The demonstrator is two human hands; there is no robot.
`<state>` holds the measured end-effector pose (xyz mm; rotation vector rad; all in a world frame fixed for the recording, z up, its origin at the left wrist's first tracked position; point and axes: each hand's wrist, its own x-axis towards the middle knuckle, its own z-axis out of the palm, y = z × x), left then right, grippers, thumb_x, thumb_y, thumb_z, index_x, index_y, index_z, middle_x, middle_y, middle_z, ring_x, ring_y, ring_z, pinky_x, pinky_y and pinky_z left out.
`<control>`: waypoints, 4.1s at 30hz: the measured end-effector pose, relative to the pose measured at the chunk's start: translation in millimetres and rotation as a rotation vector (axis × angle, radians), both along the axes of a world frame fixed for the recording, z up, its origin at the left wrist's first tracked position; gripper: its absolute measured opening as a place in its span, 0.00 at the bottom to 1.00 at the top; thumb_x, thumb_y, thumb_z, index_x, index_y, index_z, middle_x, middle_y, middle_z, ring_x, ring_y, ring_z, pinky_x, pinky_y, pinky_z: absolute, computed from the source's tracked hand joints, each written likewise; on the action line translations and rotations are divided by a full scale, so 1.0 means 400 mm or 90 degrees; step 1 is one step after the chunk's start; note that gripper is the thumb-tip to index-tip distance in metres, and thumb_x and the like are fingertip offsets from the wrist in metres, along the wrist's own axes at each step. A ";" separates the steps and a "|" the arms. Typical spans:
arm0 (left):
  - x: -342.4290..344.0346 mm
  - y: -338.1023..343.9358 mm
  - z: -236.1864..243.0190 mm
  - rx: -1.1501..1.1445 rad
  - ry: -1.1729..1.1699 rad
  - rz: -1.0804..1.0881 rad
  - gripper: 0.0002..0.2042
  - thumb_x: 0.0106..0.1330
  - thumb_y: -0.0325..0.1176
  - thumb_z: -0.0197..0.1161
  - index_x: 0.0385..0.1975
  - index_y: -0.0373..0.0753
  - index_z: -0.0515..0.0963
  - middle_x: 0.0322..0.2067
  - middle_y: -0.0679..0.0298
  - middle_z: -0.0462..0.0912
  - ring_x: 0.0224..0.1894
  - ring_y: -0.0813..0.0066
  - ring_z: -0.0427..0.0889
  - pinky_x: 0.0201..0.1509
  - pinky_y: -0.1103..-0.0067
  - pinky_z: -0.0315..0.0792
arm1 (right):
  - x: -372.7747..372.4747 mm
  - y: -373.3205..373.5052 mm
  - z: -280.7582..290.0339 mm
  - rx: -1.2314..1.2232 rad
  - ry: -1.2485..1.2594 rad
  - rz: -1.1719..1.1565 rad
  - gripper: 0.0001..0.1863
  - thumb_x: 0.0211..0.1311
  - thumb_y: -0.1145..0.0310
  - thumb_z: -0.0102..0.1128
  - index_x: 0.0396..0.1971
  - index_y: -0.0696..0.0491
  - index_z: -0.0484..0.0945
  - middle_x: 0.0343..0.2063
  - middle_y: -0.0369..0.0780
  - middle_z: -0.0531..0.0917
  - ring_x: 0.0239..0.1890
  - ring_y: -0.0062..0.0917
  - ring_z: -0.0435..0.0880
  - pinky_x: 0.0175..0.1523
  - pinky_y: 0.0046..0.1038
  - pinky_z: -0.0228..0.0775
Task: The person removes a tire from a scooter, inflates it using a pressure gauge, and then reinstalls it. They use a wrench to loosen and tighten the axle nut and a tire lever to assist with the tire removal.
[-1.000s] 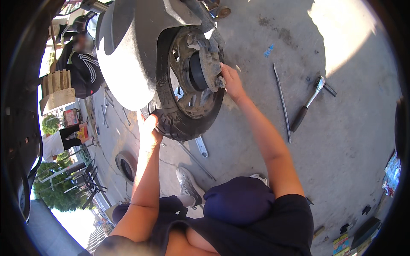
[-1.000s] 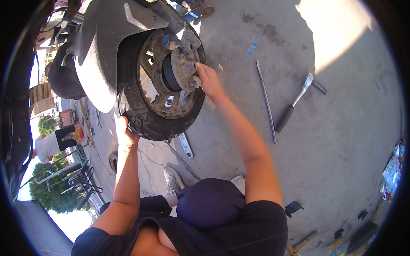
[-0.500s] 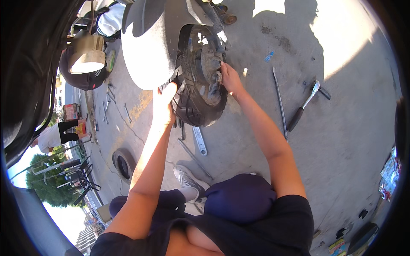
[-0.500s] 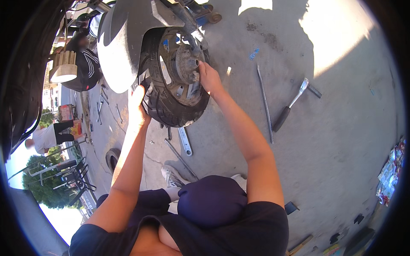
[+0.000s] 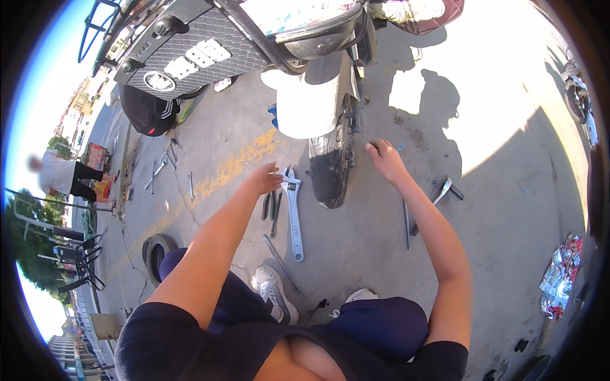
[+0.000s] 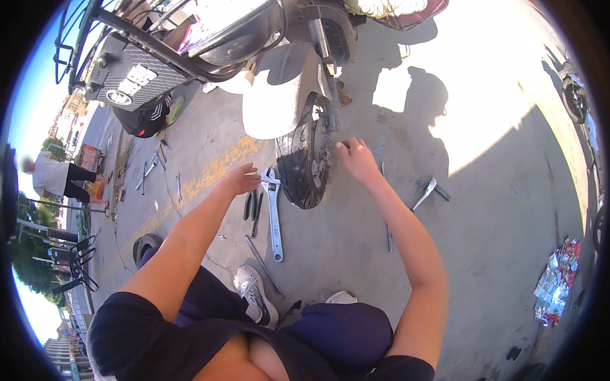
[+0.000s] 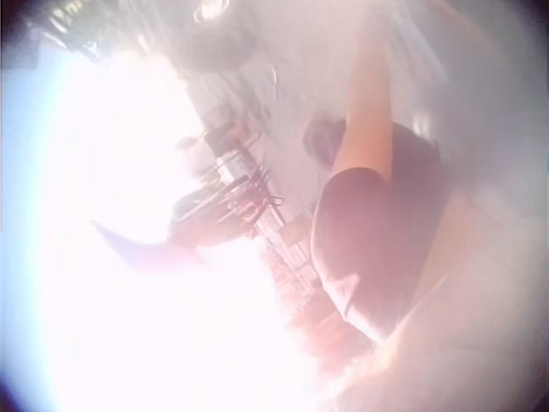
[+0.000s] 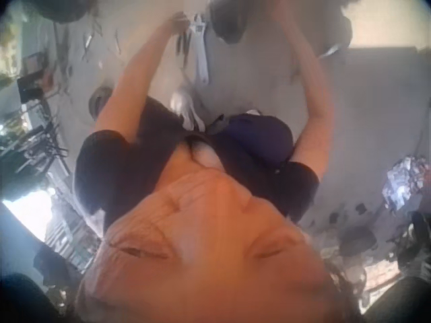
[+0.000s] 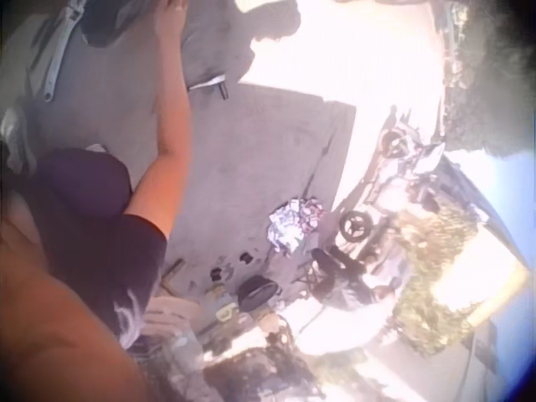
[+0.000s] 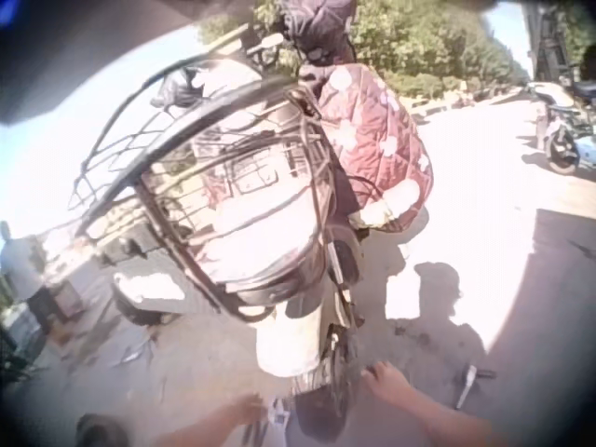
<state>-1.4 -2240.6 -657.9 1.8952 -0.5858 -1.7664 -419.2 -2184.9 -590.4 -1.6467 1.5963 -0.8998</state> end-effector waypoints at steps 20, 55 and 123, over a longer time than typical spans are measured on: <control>0.001 -0.388 -0.028 -0.399 -0.114 -0.163 0.17 0.56 0.40 0.66 0.41 0.35 0.84 0.34 0.57 0.86 0.37 0.67 0.84 0.45 0.71 0.76 | -0.237 -0.104 0.183 0.282 0.650 0.389 0.15 0.69 0.60 0.50 0.39 0.58 0.76 0.36 0.49 0.83 0.39 0.41 0.81 0.47 0.35 0.70; -0.233 -0.034 -0.361 -0.539 -0.526 -0.483 0.10 0.50 0.32 0.69 0.33 0.44 0.80 0.34 0.61 0.82 0.43 0.63 0.81 0.47 0.64 0.66 | -0.074 0.167 -0.052 0.431 0.517 0.490 0.14 0.67 0.60 0.49 0.42 0.54 0.77 0.40 0.49 0.82 0.46 0.45 0.81 0.50 0.45 0.71; -0.441 -0.079 -0.098 -0.167 0.532 0.110 0.16 0.70 0.25 0.52 0.57 0.34 0.69 0.54 0.58 0.77 0.54 0.65 0.78 0.58 0.71 0.73 | 0.188 -0.072 -0.229 0.105 -0.603 -0.204 0.36 0.64 0.50 0.59 0.62 0.63 0.67 0.52 0.46 0.80 0.54 0.27 0.78 0.60 0.28 0.66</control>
